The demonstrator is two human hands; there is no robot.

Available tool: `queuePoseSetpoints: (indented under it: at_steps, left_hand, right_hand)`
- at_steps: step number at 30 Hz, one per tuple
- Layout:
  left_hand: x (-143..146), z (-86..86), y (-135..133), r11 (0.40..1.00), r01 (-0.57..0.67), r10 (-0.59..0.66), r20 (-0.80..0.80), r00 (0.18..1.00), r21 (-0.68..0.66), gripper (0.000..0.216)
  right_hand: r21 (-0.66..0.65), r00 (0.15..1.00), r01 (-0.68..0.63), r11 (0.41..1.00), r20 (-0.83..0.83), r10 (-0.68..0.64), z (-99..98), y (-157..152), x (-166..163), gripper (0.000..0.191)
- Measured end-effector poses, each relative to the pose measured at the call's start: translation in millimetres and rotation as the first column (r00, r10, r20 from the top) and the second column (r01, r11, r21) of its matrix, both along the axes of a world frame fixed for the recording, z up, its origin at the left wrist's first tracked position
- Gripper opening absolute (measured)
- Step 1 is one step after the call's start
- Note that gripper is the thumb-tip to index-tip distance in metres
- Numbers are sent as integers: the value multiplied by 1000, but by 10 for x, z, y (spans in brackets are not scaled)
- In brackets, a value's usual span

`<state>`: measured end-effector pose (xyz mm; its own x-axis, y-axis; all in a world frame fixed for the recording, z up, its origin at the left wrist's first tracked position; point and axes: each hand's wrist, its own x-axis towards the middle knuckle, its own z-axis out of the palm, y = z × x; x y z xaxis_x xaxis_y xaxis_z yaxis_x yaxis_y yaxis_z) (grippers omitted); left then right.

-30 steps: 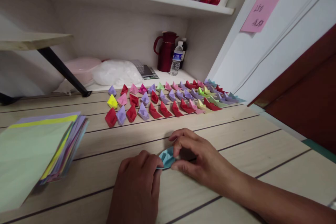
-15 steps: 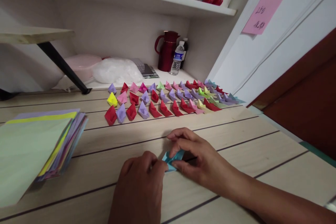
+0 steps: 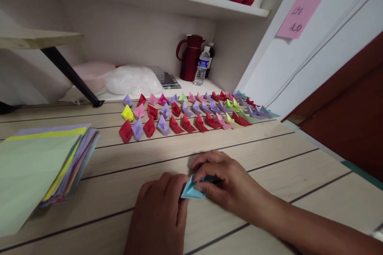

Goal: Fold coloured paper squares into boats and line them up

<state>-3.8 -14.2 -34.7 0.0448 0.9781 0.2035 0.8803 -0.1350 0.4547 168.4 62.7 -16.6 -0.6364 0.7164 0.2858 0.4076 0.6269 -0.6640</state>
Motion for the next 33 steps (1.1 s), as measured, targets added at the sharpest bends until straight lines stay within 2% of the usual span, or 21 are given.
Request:
queuePoseSetpoints:
  at_steps: [9,15,20,23,29,33]
  left_hand:
    - [6,22,-3,1000,-1,1,-10,1000,-23,24]
    - [-55,-34,5,997,70,-70,-5,998,17,35]
    - [-134,-52,38,992,122,-123,-20,992,-19,32]
    - [-139,-44,50,992,121,-121,-6,993,-23,30]
    - [-43,-39,24,999,-3,2,23,1000,47,35]
    - [-18,-83,17,994,-28,27,6,1000,104,42]
  right_hand:
    - [122,994,-63,991,94,51,22,4,32,11]
    - [115,994,-55,992,104,43,5,16,17,13]
    - [-29,998,-64,998,4,64,82,60,5,5]
    - [-149,998,-57,987,-49,50,148,111,37,16]
    - [-352,994,8,936,-97,-45,197,286,172,19]
    - [-438,991,-86,895,-134,30,172,373,236,20]
